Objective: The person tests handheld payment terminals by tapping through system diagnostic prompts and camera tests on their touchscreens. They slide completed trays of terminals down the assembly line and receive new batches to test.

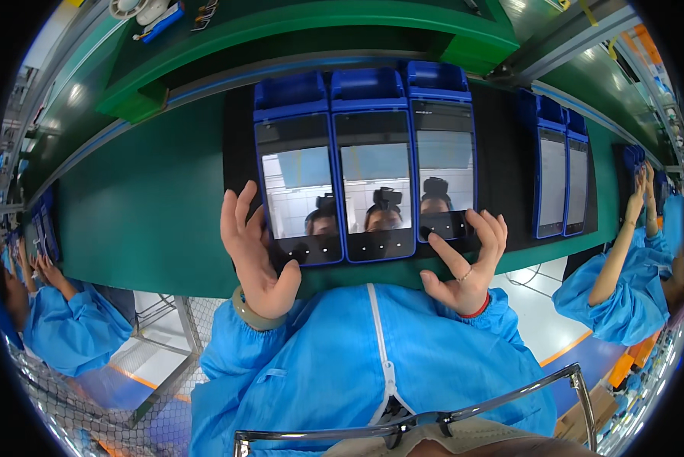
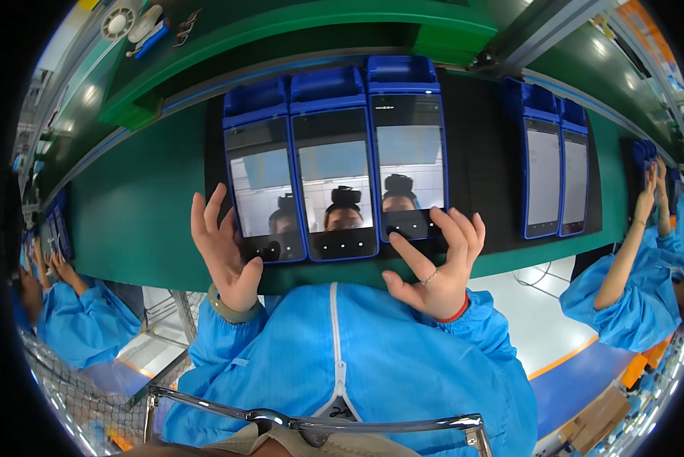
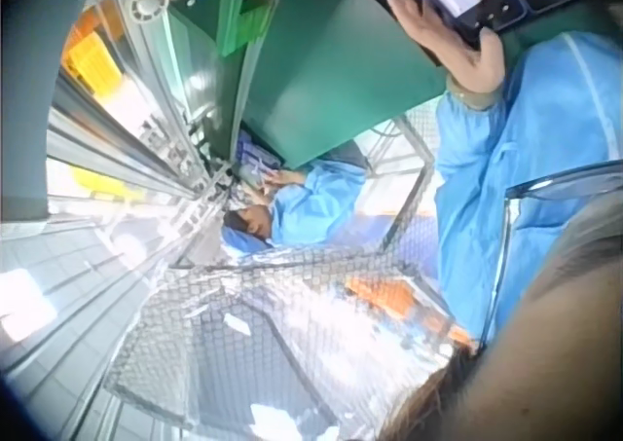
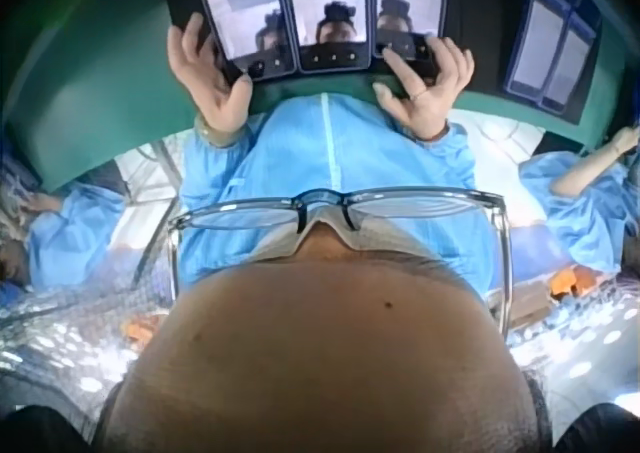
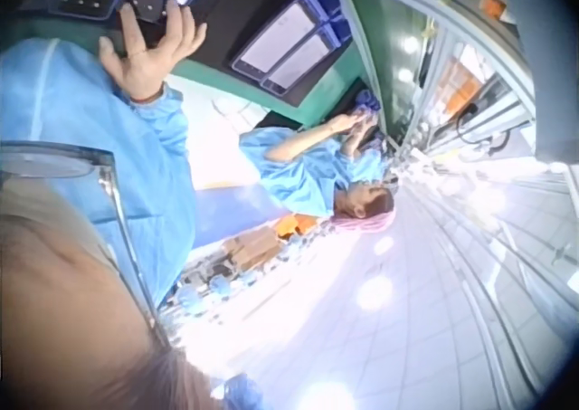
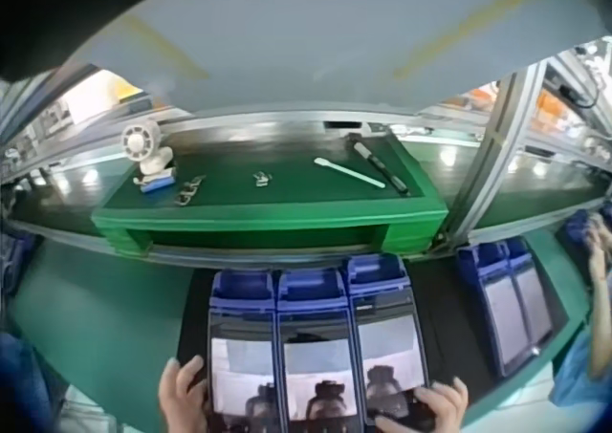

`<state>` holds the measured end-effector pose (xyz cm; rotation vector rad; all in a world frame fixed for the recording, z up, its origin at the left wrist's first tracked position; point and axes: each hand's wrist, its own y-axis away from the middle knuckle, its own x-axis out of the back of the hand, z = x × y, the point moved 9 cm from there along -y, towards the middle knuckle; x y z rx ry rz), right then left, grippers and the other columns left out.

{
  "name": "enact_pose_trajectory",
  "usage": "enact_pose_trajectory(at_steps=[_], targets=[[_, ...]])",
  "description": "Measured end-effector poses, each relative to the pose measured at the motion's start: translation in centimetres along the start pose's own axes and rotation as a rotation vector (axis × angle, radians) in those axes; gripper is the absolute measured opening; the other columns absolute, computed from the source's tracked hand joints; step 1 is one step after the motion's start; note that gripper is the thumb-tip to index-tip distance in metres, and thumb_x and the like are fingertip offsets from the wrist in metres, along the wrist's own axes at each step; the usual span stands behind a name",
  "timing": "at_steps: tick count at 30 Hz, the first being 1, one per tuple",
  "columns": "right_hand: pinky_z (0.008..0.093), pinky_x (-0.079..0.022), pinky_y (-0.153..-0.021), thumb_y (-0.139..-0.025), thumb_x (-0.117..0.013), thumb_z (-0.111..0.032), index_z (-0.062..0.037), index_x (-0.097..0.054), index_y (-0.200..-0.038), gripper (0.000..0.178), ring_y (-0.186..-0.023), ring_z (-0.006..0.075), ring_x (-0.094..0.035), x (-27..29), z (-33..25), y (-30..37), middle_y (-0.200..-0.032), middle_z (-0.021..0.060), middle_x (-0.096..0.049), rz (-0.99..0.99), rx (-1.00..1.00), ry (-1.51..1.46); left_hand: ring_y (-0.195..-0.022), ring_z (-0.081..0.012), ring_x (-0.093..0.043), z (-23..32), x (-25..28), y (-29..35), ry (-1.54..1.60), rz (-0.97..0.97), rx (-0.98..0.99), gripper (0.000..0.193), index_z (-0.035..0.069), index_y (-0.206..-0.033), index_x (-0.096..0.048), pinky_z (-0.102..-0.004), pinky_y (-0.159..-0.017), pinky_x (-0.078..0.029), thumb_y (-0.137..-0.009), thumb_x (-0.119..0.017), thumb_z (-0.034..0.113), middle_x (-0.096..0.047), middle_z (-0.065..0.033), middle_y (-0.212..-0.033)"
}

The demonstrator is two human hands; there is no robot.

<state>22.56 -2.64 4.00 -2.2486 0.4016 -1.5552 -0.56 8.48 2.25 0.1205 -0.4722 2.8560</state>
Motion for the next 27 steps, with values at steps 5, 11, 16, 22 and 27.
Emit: enact_pose_trajectory(at_steps=[5,11,16,22,27], targets=[[0.0545,-0.023,-0.1,-0.06,-0.074,-0.039,-0.0274,-0.068,-0.103,0.044,-0.108,0.0308,-0.045,-0.7,-3.7,-1.7,-0.119,0.0138,-0.049,-0.024,0.109,-0.079,-0.122,-0.0358,-0.038,-0.6,0.2,-0.2,0.162,-0.008,0.123,0.096,0.004,-0.143,0.0,-0.0428,-0.099,-0.037,-0.058,-0.045,0.0,-0.019,-0.0273,-0.14],[0.0515,-0.024,-0.1,-0.058,-0.074,-0.038,-0.0264,-0.069,-0.098,0.042,-0.107,0.0256,-0.046,-2.4,-5.9,-2.6,-0.119,0.0091,-0.053,-0.066,0.147,-0.072,-0.123,-0.0355,-0.038,-0.7,0.6,-0.2,0.243,-0.032,0.105,0.095,0.005,-0.144,0.0,-0.0424,-0.099,-0.036,-0.058,-0.041,-0.005,-0.019,-0.026,-0.141],[0.0462,-0.029,-0.094,-0.064,-0.071,-0.036,-0.0232,-0.068,-0.098,0.037,-0.104,0.026,-0.045,-0.9,-5.1,-2.2,-0.114,0.0103,-0.053,-0.006,0.129,-0.095,-0.124,-0.035,-0.037,-0.9,0.4,-0.1,0.239,-0.072,0.094,0.094,0.005,-0.144,0.0,-0.0433,-0.1,-0.036,-0.062,-0.044,-0.007,-0.019,-0.0255,-0.141],[0.0427,-0.035,-0.085,-0.069,-0.069,-0.032,-0.0172,-0.068,-0.097,0.032,-0.1,0.0281,-0.043,0.5,-2.8,-0.6,-0.109,0.0121,-0.053,0.101,0.062,-0.046,-0.121,-0.033,-0.04,-1.3,0.3,0.0,0.181,-0.056,0.102,0.095,0.008,-0.145,0.0,-0.0396,-0.096,-0.039,-0.069,-0.056,-0.005,-0.02,-0.026,-0.141],[0.0405,-0.037,-0.08,-0.072,-0.067,-0.03,-0.013,-0.065,-0.097,0.03,-0.094,0.0284,-0.044,0.8,-1.5,0.0,-0.107,0.0126,-0.053,0.167,0.039,-0.052,-0.121,-0.0331,-0.04,-1.2,0.4,0.0,0.174,-0.052,0.116,0.094,0.008,-0.145,0.0,-0.041,-0.097,-0.038,-0.069,-0.054,-0.005,-0.02,-0.0259,-0.142]])
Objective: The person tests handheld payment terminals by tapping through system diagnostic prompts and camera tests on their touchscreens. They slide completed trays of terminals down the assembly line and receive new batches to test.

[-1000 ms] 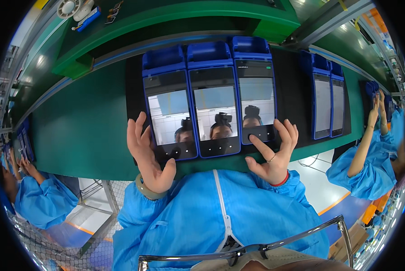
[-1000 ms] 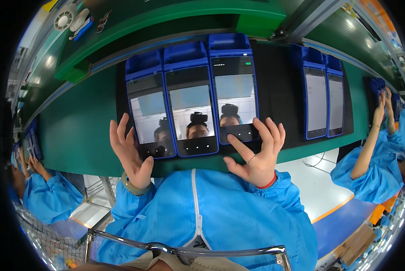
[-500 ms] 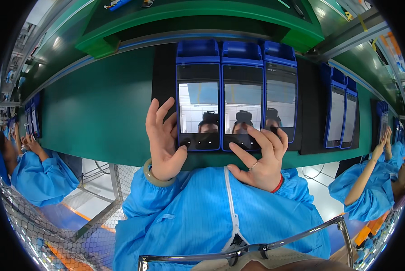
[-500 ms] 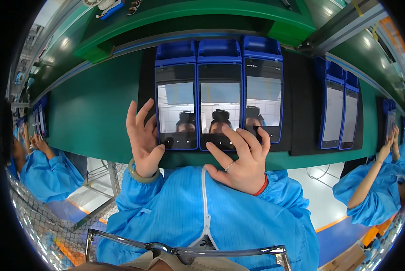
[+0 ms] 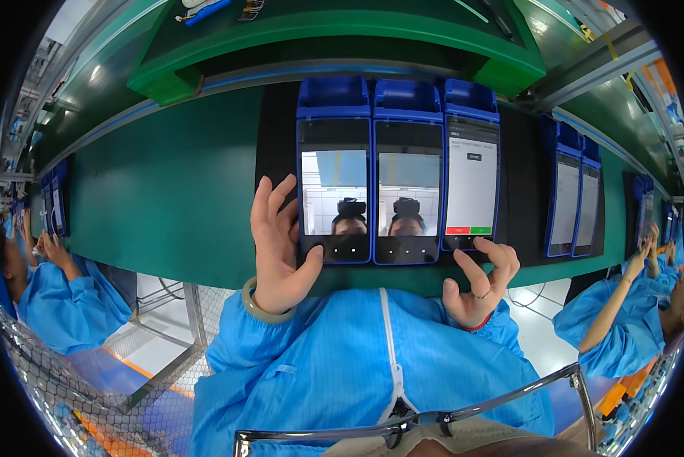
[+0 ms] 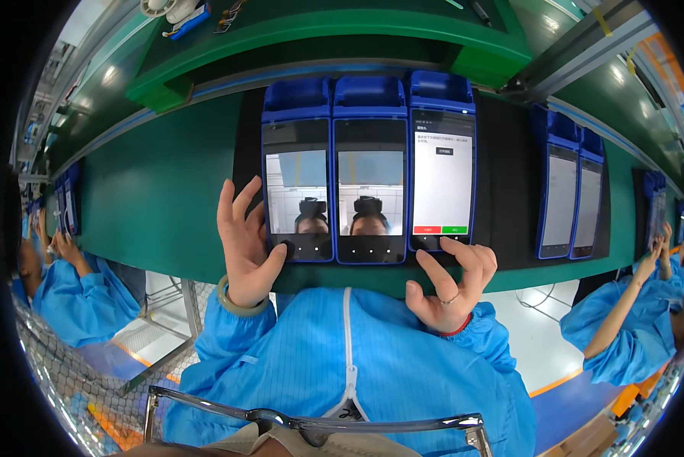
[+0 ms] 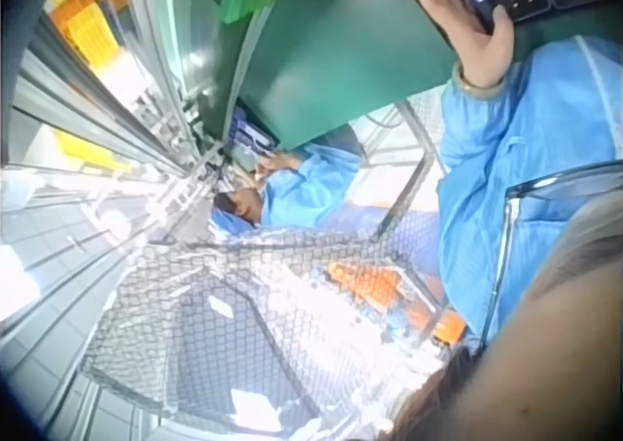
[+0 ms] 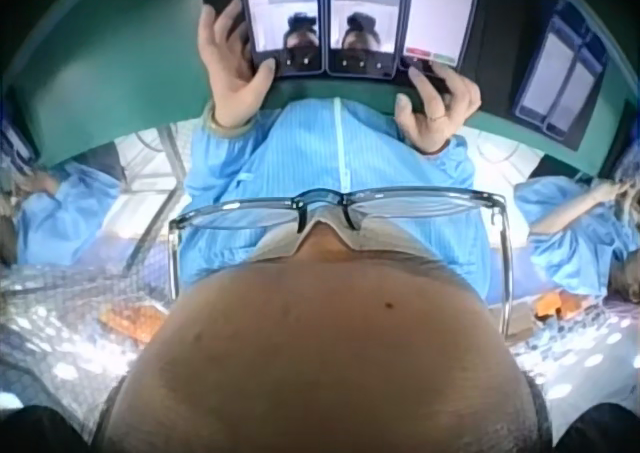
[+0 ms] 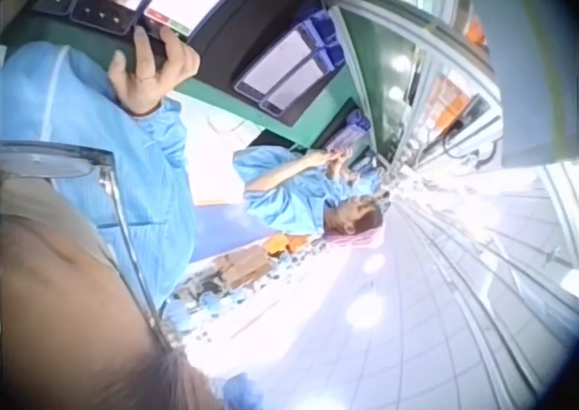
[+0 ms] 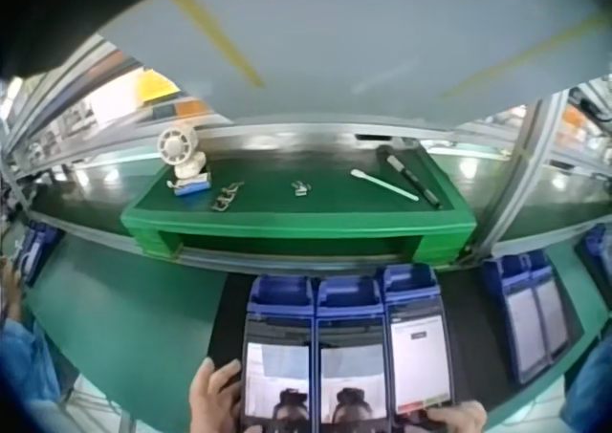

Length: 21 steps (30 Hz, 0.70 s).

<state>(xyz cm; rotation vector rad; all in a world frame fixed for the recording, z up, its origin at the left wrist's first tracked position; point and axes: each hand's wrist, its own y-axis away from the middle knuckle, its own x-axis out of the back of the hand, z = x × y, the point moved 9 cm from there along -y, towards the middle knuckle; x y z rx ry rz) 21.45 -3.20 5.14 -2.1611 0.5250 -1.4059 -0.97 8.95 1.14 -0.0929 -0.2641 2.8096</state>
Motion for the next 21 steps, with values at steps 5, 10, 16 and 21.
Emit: enact_pose_trajectory(at_steps=[5,10,16,21], targets=[[0.0395,-0.037,-0.077,-0.074,-0.066,-0.028,-0.0118,-0.063,-0.096,0.028,-0.09,0.0274,-0.045,-0.1,0.4,0.3,-0.106,0.0123,-0.054,0.02,-0.009,-0.024,-0.121,-0.0338,-0.039,0.2,-0.1,-0.1,-0.004,-0.006,0.015,0.095,0.007,-0.145,0.0,-0.0427,-0.1,-0.035,-0.065,-0.05,-0.001,-0.02,-0.026,-0.142],[0.0389,-0.037,-0.076,-0.074,-0.066,-0.027,-0.0116,-0.063,-0.095,0.027,-0.089,0.0265,-0.045,-0.1,0.5,0.2,-0.104,0.0119,-0.054,0.014,-0.003,-0.031,-0.125,-0.035,-0.036,0.2,-0.3,-0.2,-0.059,0.004,0.014,0.094,0.003,-0.143,0.0,-0.0421,-0.101,-0.036,-0.06,-0.042,-0.005,-0.016,-0.0269,-0.143],[0.0386,-0.037,-0.076,-0.072,-0.066,-0.023,-0.0115,-0.063,-0.094,0.025,-0.087,0.0255,-0.046,-0.1,0.5,0.3,-0.101,0.0117,-0.055,0.027,-0.003,-0.051,-0.128,-0.0357,-0.033,0.0,-0.6,0.1,-0.23,-0.001,-0.009,0.092,0.002,-0.143,-0.004,-0.0421,-0.104,-0.032,-0.06,-0.044,-0.002,-0.021,-0.0282,-0.142],[0.0384,-0.036,-0.077,-0.069,-0.067,-0.023,-0.0128,-0.065,-0.094,0.027,-0.09,0.0253,-0.045,-0.1,0.6,0.5,-0.103,0.0114,-0.055,0.026,0.0,-0.04,-0.128,-0.0356,-0.035,0.2,-1.1,-0.1,-0.282,0.011,-0.024,0.088,0.002,-0.143,-0.008,-0.0421,-0.103,-0.032,-0.065,-0.049,-0.001,-0.024,-0.0287,-0.14]])
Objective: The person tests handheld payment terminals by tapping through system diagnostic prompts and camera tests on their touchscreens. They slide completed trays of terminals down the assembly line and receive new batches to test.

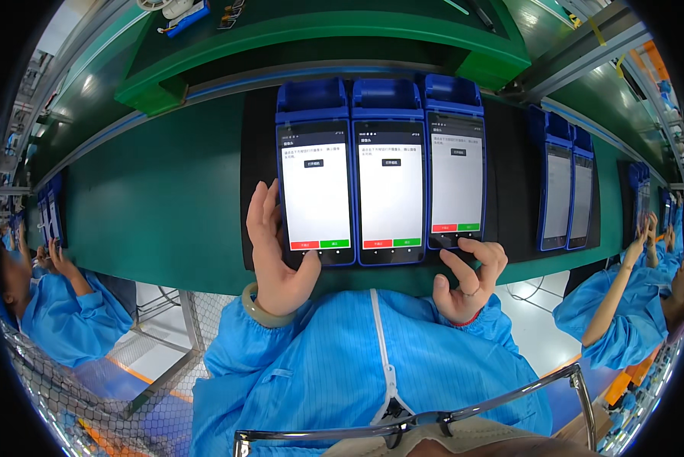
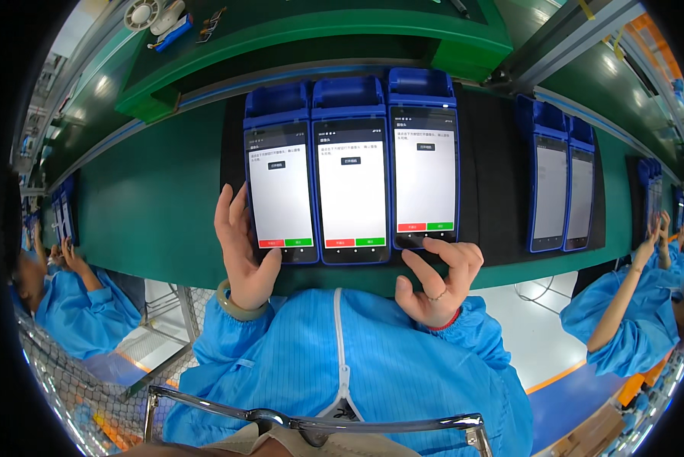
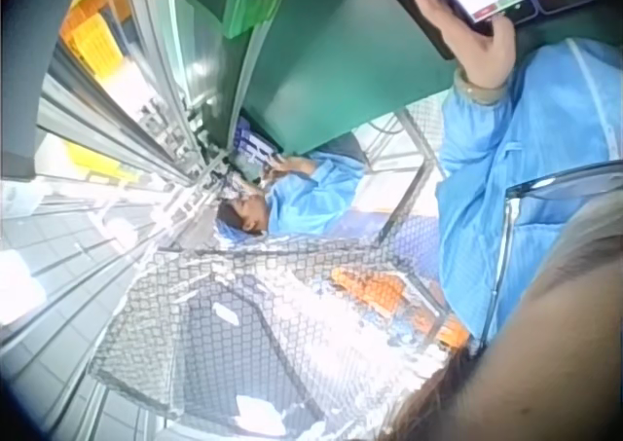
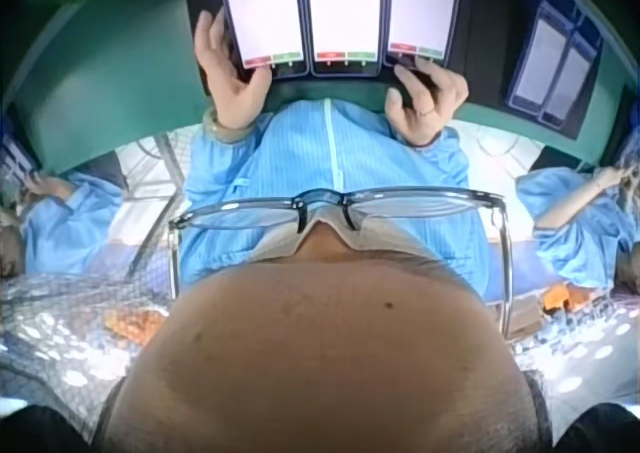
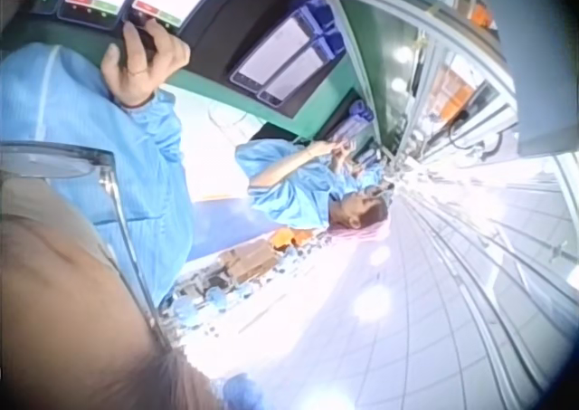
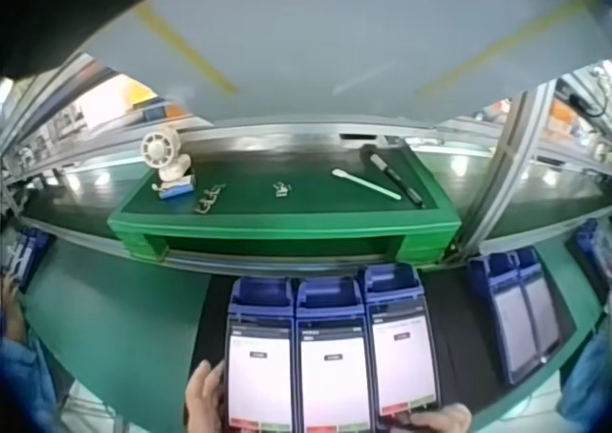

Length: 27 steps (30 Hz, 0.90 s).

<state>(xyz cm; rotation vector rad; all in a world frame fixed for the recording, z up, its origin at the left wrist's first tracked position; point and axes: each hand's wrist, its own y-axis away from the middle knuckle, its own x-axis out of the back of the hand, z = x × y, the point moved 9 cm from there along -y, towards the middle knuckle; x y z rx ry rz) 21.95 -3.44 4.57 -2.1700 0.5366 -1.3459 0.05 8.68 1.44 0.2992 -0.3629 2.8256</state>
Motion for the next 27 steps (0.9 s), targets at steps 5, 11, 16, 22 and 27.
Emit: enact_pose_trajectory(at_steps=[5,11,16,22,27], targets=[[0.0409,-0.034,-0.083,-0.068,-0.068,-0.029,-0.0174,-0.067,-0.098,0.033,-0.095,0.0256,-0.044,-0.6,-0.6,-0.2,-0.107,0.0121,-0.054,-0.048,0.024,0.05,-0.125,-0.0303,-0.038,0.3,-0.6,0.0,-0.086,0.021,0.014,0.088,0.004,-0.143,-0.007,-0.0398,-0.103,-0.033,-0.071,-0.057,-0.003,-0.026,-0.0247,-0.14],[0.0501,-0.017,-0.103,-0.07,-0.068,-0.044,-0.0261,-0.068,-0.104,0.038,-0.107,0.0281,-0.044,-1.9,-1.2,-0.8,-0.116,0.0131,-0.051,-0.148,0.003,0.146,-0.126,-0.0359,-0.037,0.0,-0.3,0.0,-0.141,0.048,0.013,0.087,0.0,-0.141,-0.011,-0.0436,-0.103,-0.033,-0.071,-0.062,0.003,-0.027,-0.029,-0.138],[0.0508,-0.023,-0.1,-0.069,-0.069,-0.039,-0.0193,-0.069,-0.101,0.037,-0.107,0.0301,-0.043,-0.7,-0.2,-0.6,-0.117,0.0136,-0.051,-0.115,-0.052,0.097,-0.128,-0.0349,-0.035,0.2,-0.2,-0.1,-0.086,0.034,-0.008,0.084,-0.001,-0.141,-0.011,-0.0428,-0.103,-0.031,-0.071,-0.056,0.001,-0.027,-0.0277,-0.139],[0.0417,-0.036,-0.09,-0.065,-0.069,-0.016,-0.0059,-0.068,-0.098,0.034,-0.104,0.0312,-0.043,1.3,2.9,-0.4,-0.115,0.0138,-0.052,0.003,-0.215,0.178,-0.13,-0.0354,-0.031,0.2,-0.1,0.1,-0.075,0.025,-0.007,0.084,0.0,-0.142,-0.012,-0.0431,-0.106,-0.027,-0.07,-0.055,0.001,-0.026,-0.0268,-0.14],[0.0399,-0.037,-0.089,-0.066,-0.068,-0.009,-0.0053,-0.067,-0.1,0.034,-0.104,0.0307,-0.043,2.3,3.3,-0.3,-0.113,0.0136,-0.053,0.032,-0.265,0.151,-0.132,-0.036,-0.028,0.0,-0.1,0.1,-0.052,0.018,-0.001,0.083,0.0,-0.142,-0.011,-0.0435,-0.107,-0.025,-0.07,-0.053,0.0,-0.024,-0.0271,-0.141]])
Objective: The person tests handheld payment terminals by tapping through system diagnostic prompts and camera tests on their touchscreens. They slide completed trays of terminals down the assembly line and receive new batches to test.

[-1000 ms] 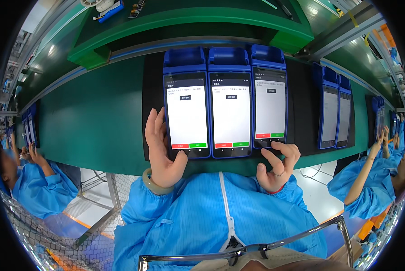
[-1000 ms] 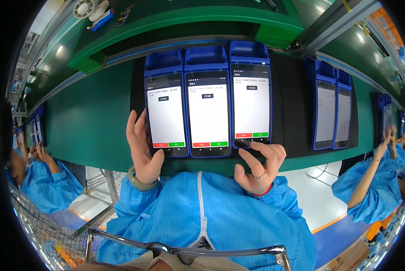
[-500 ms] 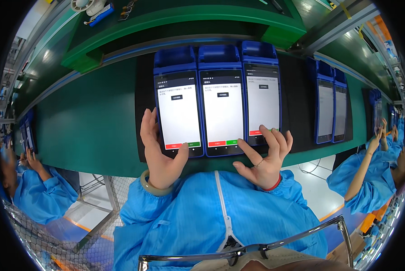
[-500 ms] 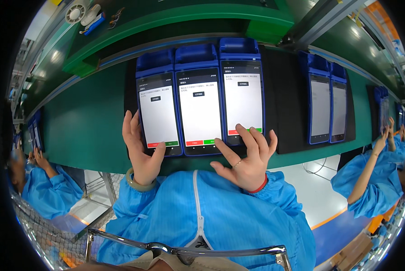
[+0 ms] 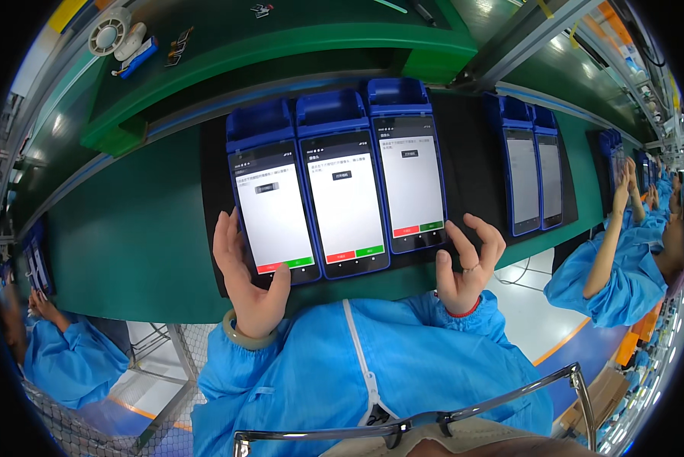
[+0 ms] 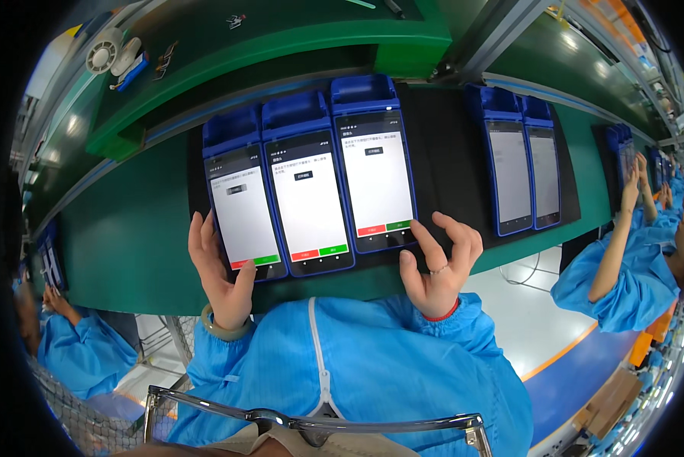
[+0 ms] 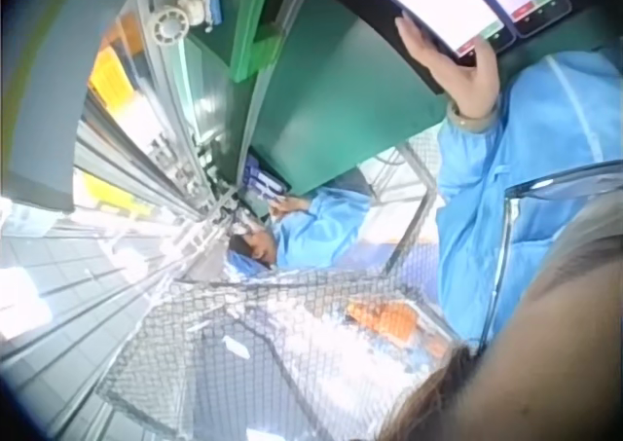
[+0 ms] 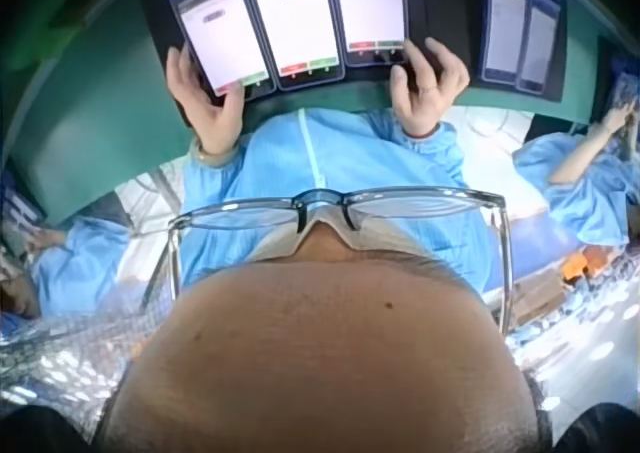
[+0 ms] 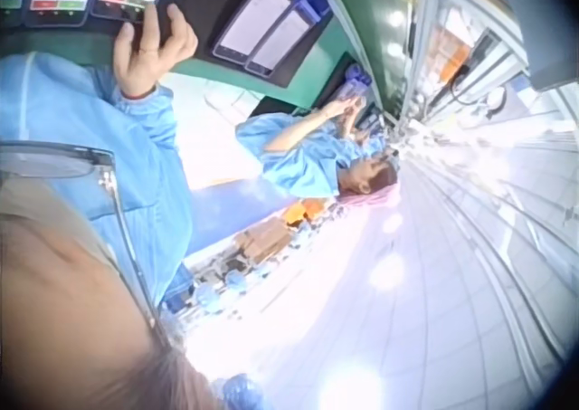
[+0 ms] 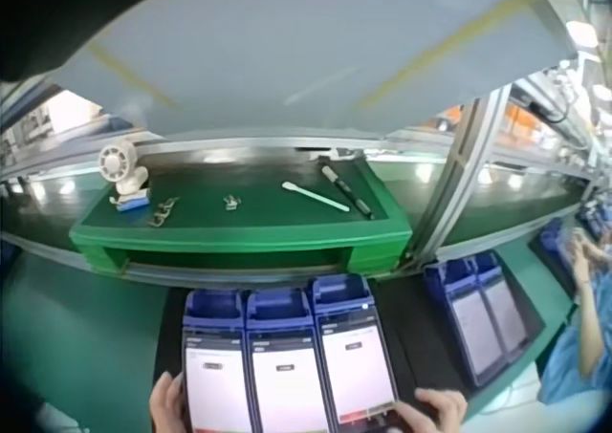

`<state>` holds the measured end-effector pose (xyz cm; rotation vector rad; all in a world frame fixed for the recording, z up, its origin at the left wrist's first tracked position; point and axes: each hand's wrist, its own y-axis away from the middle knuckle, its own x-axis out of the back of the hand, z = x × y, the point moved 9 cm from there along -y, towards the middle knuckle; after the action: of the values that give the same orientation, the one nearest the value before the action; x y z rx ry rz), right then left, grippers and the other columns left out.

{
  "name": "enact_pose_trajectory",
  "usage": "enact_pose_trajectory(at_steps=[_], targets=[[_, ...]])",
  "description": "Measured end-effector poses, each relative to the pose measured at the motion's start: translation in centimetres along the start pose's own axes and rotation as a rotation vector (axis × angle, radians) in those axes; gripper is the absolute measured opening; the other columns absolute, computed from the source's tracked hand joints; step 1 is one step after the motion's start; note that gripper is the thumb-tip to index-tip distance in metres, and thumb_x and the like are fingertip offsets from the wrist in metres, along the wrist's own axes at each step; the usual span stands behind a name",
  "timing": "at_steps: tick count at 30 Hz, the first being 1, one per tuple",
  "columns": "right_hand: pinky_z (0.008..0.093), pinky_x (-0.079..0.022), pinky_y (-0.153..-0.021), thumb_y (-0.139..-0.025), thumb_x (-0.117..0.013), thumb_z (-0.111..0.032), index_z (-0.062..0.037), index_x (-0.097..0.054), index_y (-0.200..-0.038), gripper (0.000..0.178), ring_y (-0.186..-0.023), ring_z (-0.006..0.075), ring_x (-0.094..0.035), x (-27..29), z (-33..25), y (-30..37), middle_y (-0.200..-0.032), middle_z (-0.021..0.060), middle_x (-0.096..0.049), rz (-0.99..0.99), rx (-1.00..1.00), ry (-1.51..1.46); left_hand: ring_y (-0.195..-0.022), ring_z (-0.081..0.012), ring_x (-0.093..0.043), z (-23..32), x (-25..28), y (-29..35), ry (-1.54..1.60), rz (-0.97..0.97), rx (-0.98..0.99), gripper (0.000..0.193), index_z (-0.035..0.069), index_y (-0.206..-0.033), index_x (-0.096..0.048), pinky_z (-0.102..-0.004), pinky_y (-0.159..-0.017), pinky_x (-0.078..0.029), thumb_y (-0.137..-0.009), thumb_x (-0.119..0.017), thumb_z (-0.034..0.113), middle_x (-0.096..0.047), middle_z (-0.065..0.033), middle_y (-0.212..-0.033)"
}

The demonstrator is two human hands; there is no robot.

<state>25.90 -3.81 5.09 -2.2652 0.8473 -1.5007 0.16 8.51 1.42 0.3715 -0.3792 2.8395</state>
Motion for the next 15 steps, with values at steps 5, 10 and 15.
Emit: enact_pose_trajectory(at_steps=[5,10,15], targets=[[0.0388,-0.038,-0.088,-0.067,-0.068,-0.008,-0.0039,-0.066,-0.102,0.035,-0.103,0.0304,-0.044,0.3,1.0,0.1,-0.113,0.0132,-0.054,0.029,-0.046,0.015,-0.132,-0.0361,-0.029,-0.1,0.0,0.0,-0.008,0.003,-0.006,0.082,0.0,-0.142,-0.012,-0.0432,-0.107,-0.025,-0.07,-0.053,0.0,-0.024,-0.027,-0.141],[0.0376,-0.038,-0.088,-0.068,-0.067,-0.006,-0.0026,-0.065,-0.102,0.034,-0.102,0.0297,-0.045,-0.2,1.4,0.3,-0.112,0.0125,-0.054,0.022,-0.057,0.004,-0.131,-0.0358,-0.03,0.0,0.1,0.0,-0.017,0.011,-0.013,0.082,-0.001,-0.141,-0.012,-0.0428,-0.107,-0.026,-0.07,-0.053,0.0,-0.025,-0.027,-0.14],[0.0371,-0.038,-0.088,-0.068,-0.066,-0.005,-0.0022,-0.064,-0.102,0.034,-0.102,0.0289,-0.046,-0.2,1.5,0.4,-0.11,0.0122,-0.054,0.021,-0.07,-0.005,-0.129,-0.0351,-0.034,0.1,0.0,0.0,0.018,0.006,-0.002,0.081,-0.001,-0.141,-0.012,-0.0421,-0.105,-0.029,-0.07,-0.052,0.0,-0.025,-0.0276,-0.14]])
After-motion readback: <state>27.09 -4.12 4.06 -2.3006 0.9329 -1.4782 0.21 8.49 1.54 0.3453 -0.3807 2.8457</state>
